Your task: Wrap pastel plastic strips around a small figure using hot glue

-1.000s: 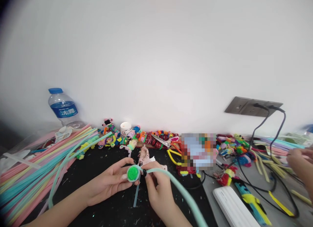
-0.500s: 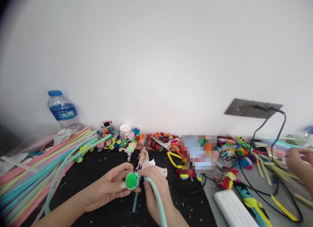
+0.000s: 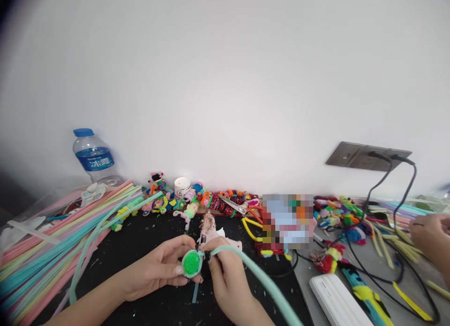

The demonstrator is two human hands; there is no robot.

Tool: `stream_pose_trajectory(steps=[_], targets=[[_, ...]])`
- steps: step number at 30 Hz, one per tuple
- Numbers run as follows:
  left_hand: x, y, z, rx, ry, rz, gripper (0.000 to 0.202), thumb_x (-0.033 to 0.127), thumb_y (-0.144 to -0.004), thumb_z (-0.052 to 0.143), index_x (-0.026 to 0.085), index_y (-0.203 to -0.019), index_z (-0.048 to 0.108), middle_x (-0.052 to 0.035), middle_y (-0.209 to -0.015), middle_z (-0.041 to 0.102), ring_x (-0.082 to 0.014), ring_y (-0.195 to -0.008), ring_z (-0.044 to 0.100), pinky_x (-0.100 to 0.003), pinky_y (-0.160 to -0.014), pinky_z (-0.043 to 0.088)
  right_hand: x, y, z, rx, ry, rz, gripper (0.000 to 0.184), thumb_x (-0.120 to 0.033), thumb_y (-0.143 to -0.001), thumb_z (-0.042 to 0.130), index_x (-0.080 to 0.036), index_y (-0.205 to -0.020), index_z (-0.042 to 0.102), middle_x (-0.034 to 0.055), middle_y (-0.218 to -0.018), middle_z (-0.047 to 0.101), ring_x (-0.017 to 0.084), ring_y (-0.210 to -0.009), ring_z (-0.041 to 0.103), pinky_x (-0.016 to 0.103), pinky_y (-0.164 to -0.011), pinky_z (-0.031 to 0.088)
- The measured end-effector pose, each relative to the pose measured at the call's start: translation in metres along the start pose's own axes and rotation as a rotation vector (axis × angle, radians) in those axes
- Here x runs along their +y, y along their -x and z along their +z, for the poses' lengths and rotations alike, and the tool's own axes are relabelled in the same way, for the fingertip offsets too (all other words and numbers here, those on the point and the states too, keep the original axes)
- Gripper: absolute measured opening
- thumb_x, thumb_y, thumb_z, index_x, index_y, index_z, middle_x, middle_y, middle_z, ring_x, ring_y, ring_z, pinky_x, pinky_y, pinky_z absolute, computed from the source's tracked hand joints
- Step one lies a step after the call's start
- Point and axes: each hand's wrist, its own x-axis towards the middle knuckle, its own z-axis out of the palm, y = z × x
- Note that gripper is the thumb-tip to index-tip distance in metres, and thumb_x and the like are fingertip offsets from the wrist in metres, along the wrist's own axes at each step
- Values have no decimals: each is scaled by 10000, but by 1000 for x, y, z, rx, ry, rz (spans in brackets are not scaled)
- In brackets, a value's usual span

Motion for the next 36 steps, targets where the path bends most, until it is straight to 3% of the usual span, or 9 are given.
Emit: stream_pose_trajectory(steps=[7,11,14,16,19,22,29,36], targets=[[-2,1,-1,-23,-11,-45,255,162,-755,660,207,-987,564,-29,-1009,579,-256,-958,654,-213,-715,499,2,-4,3,-70,-233,224,161,-258,-908,417,-194,-841,548,14,-775,563,147,-684,525,235,-604,420],[-2,0,-3,30,31,-8,267,150,-776,640,208,-1021,550,-44,-1039,598,-258,-1008,634,-203,-749,493,5,-6,-1,-4,-268,248,158,-291,-891,434,-185,-857,546,12,-760,559,153,-681,529,241,-607,429],[-2,-2,-7,118,90,50,311,141,-780,638,218,-1063,534,-61,-1106,595,-267,-1053,611,-229,-801,493,11,-7,-7,86,-108,190,154,-246,-863,411,-189,-922,541,23,-783,559,175,-710,537,272,-633,440],[-1,-3,-10,155,132,87,347,133,-776,643,220,-1092,527,-70,-1124,596,-265,-1061,606,-246,-821,495,16,-7,-10,113,86,162,244,-154,-781,425,-194,-997,533,53,-905,572,209,-826,542,322,-724,442],[-1,-3,-13,170,173,121,386,121,-765,654,215,-1114,518,-79,-1103,613,-253,-1045,616,-245,-817,502,19,-7,-9,54,379,165,470,-76,-661,445,-212,-1106,512,79,-1115,528,263,-1034,475,427,-886,369],[-1,-3,-14,173,191,137,387,117,-766,653,207,-1113,509,-78,-1098,616,-246,-1036,623,-229,-801,508,19,-7,-6,-44,556,219,509,-88,-662,465,-219,-1152,508,84,-1149,505,278,-1053,457,449,-887,350],[1,-2,-15,174,200,147,353,90,-789,621,205,-1093,484,-56,-1078,614,-258,-1047,616,-199,-782,523,20,-6,-4,-114,718,281,499,-143,-686,499,-205,-1182,510,87,-1022,577,288,-948,490,425,-799,371],[0,0,-14,152,174,160,343,85,-800,606,233,-1082,480,-36,-1051,612,-256,-1039,621,-195,-759,533,21,-6,-4,-102,686,305,495,-110,-650,495,-211,-1132,542,74,-993,602,284,-944,510,422,-805,360]])
